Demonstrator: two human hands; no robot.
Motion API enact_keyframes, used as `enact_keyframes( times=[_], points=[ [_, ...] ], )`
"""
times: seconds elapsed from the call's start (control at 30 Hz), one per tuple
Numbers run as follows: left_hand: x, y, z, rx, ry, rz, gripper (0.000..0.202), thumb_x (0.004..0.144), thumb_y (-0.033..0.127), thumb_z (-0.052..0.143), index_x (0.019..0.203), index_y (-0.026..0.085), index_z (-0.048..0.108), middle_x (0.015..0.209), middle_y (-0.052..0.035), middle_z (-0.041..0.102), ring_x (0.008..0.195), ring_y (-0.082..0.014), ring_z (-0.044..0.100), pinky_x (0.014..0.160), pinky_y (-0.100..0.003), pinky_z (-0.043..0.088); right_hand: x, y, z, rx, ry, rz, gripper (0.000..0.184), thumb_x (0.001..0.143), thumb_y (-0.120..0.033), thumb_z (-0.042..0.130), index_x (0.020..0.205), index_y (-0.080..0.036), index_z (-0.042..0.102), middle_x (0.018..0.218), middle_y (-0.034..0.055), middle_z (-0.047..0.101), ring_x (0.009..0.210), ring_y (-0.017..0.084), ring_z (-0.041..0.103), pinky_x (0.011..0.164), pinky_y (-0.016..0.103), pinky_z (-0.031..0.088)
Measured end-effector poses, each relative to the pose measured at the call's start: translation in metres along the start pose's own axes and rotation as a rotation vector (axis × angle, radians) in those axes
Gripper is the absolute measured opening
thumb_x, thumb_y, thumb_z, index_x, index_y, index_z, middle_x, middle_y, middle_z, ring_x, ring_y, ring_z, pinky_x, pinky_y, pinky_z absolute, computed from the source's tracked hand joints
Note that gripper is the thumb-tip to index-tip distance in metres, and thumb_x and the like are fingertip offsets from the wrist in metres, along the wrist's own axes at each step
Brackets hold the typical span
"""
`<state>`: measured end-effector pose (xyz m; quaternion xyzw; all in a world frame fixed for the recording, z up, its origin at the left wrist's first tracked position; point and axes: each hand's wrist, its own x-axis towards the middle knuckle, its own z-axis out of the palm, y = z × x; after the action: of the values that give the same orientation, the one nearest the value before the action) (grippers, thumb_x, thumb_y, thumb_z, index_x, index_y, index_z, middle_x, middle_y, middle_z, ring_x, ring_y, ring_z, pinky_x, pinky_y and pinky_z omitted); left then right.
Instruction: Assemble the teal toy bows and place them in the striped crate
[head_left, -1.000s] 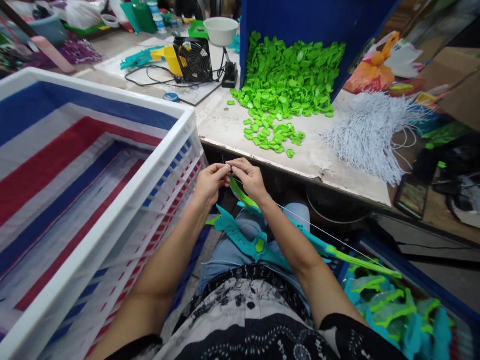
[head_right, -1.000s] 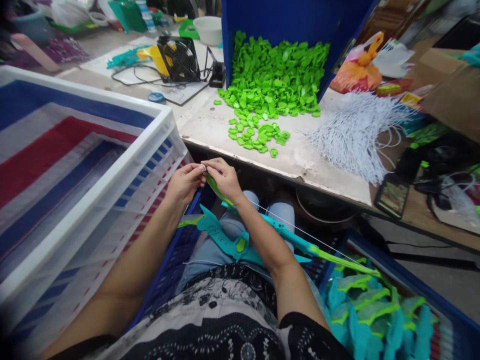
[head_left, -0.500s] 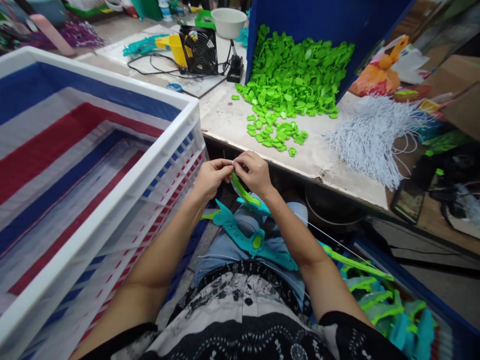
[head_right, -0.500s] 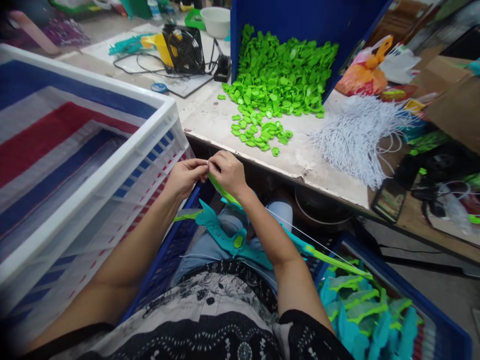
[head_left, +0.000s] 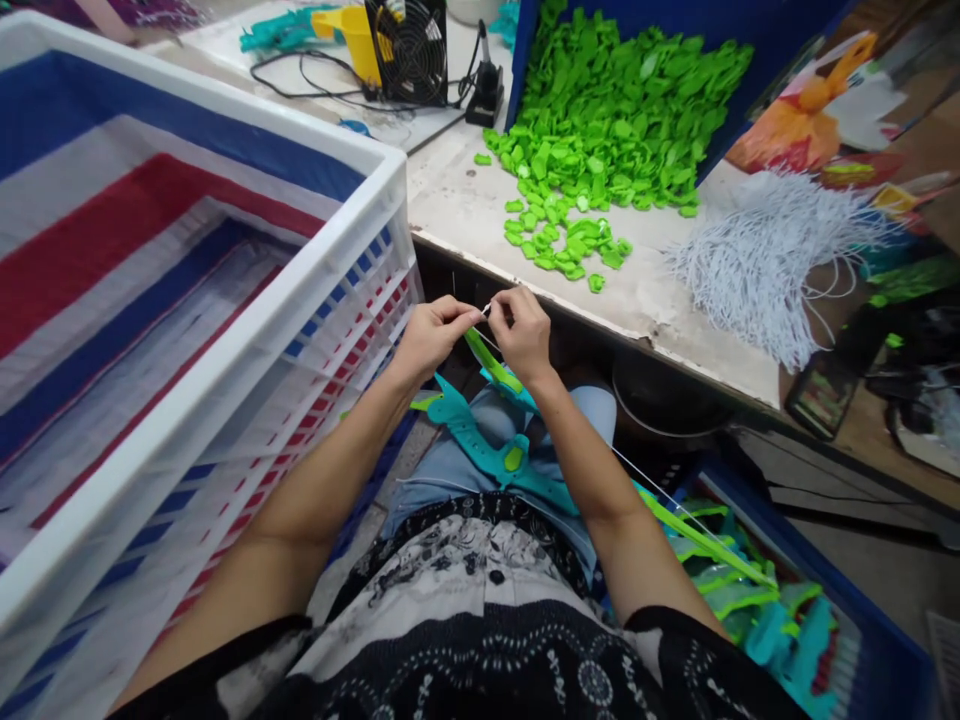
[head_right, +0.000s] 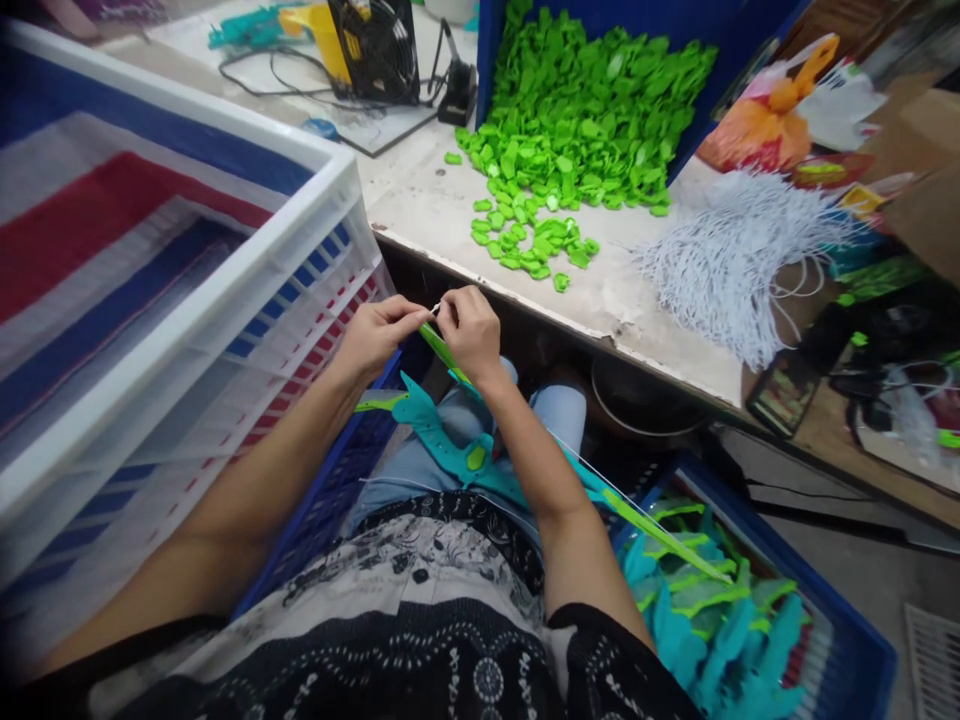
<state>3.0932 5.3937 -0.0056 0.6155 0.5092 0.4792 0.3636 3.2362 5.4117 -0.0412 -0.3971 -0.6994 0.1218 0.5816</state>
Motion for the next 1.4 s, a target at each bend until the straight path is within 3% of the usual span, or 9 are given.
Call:
enact_keyframes(
  times=[0.17, 0.33, 0.47, 0.57, 0.7, 0.93, 1.07, 1.17, 1.4],
  points=[
    [-0.033, -0.019, -0.022, -0.046, 0.057, 0.003, 0.045, 0.074, 0.042, 0.065, 0.114, 0.021, 0.065, 0.115, -0.007, 0.065, 0.096, -0.0198, 0.061, 0.069, -0.026, 0.05, -0.003, 0.006, -0.006, 0.0, -0.126, 0.084, 0.023, 0.091, -0.031, 0.045, 0.086, -0.017, 0.062, 0.079, 0.0021, 0.061, 0.071, 0.012, 0.055, 0.068, 0.025, 0.042],
    [-0.144, -0.079, -0.065, 0.235, 0.369, -0.425, 0.046, 0.071, 0.054, 0.064, 0.094, 0.014, 0.069, 0.093, -0.0092, 0.07, 0.088, -0.023, 0.062, 0.072, -0.031, 0.05, -0.001, 0.047, -0.021, -0.215, -0.247, 0.186, 0.025, 0.09, -0.037, 0.05, 0.088, -0.018, 0.066, 0.075, 0.0032, 0.064, 0.072, 0.016, 0.057, 0.07, 0.028, 0.042],
    [-0.223, -0.112, -0.066, 0.123, 0.235, -0.815, 0.051, 0.062, 0.059, 0.07, 0.089, 0.016, 0.073, 0.096, -0.0103, 0.072, 0.098, -0.0286, 0.062, 0.087, -0.037, 0.046, 0.005, 0.081, -0.027, -0.303, -0.262, 0.259, 0.025, 0.089, -0.034, 0.052, 0.098, -0.016, 0.067, 0.076, 0.0067, 0.064, 0.075, 0.019, 0.057, 0.075, 0.032, 0.041],
    [-0.242, -0.12, -0.052, -0.004, 0.183, -0.863, 0.044, 0.06, 0.053, 0.076, 0.089, 0.019, 0.075, 0.103, -0.0084, 0.072, 0.107, -0.0294, 0.06, 0.096, -0.036, 0.041, 0.004, 0.083, -0.029, -0.391, -0.201, 0.228, 0.027, 0.088, -0.028, 0.055, 0.106, -0.011, 0.065, 0.092, 0.0146, 0.064, 0.087, 0.023, 0.056, 0.082, 0.038, 0.04],
    [-0.235, -0.127, -0.037, -0.095, 0.234, -0.836, 0.044, 0.055, 0.048, 0.08, 0.087, 0.02, 0.076, 0.104, -0.0082, 0.071, 0.11, -0.0292, 0.058, 0.099, -0.037, 0.039, -0.021, 0.049, -0.009, -0.323, -0.092, -0.04, 0.026, 0.093, -0.027, 0.045, 0.107, -0.015, 0.064, 0.101, 0.0137, 0.061, 0.098, 0.025, 0.051, 0.09, 0.042, 0.038],
    [-0.207, -0.112, -0.017, -0.358, 0.395, -0.88, 0.037, 0.053, 0.04, 0.082, 0.076, 0.015, 0.069, 0.087, -0.0066, 0.071, 0.086, -0.0208, 0.063, 0.083, -0.031, 0.046, -0.094, -0.015, 0.093, -0.17, -0.764, -0.217, 0.04, 0.085, -0.026, 0.059, 0.123, -0.013, 0.057, 0.123, 0.0182, 0.053, 0.115, 0.03, 0.044, 0.096, 0.045, 0.035],
    [-0.189, -0.079, -0.019, -0.774, 0.445, -0.778, 0.028, 0.062, 0.031, 0.079, 0.07, 0.017, 0.055, 0.07, 0.0009, 0.062, 0.07, -0.0123, 0.06, 0.079, -0.03, 0.05, -0.101, -0.011, 0.116, -0.238, -0.911, -0.047, 0.057, 0.079, -0.017, 0.064, 0.134, -0.011, 0.05, 0.111, 0.0194, 0.058, 0.103, 0.03, 0.052, 0.095, 0.047, 0.036],
    [-0.17, -0.055, -0.035, -0.937, 0.397, -0.644, 0.028, 0.064, 0.026, 0.079, 0.069, 0.017, 0.052, 0.055, 0.0075, 0.046, 0.048, -0.0041, 0.043, 0.057, -0.02, 0.045, -0.098, 0.011, 0.103, 0.072, -0.954, 0.194, 0.052, 0.077, -0.02, 0.066, 0.127, -0.013, 0.057, 0.099, 0.0114, 0.063, 0.089, 0.022, 0.057, 0.087, 0.039, 0.042],
    [-0.11, -0.037, -0.061, -0.379, 0.399, -0.438, 0.029, 0.057, 0.035, 0.08, 0.074, 0.014, 0.069, 0.05, 0.0032, 0.05, 0.041, -0.004, 0.034, 0.039, -0.018, 0.019, -0.108, 0.043, 0.055, 0.894, -0.752, 0.857, 0.064, 0.061, -0.035, 0.079, 0.122, -0.023, 0.061, 0.096, 0.0005, 0.068, 0.079, 0.014, 0.061, 0.073, 0.026, 0.049]
  ],
)
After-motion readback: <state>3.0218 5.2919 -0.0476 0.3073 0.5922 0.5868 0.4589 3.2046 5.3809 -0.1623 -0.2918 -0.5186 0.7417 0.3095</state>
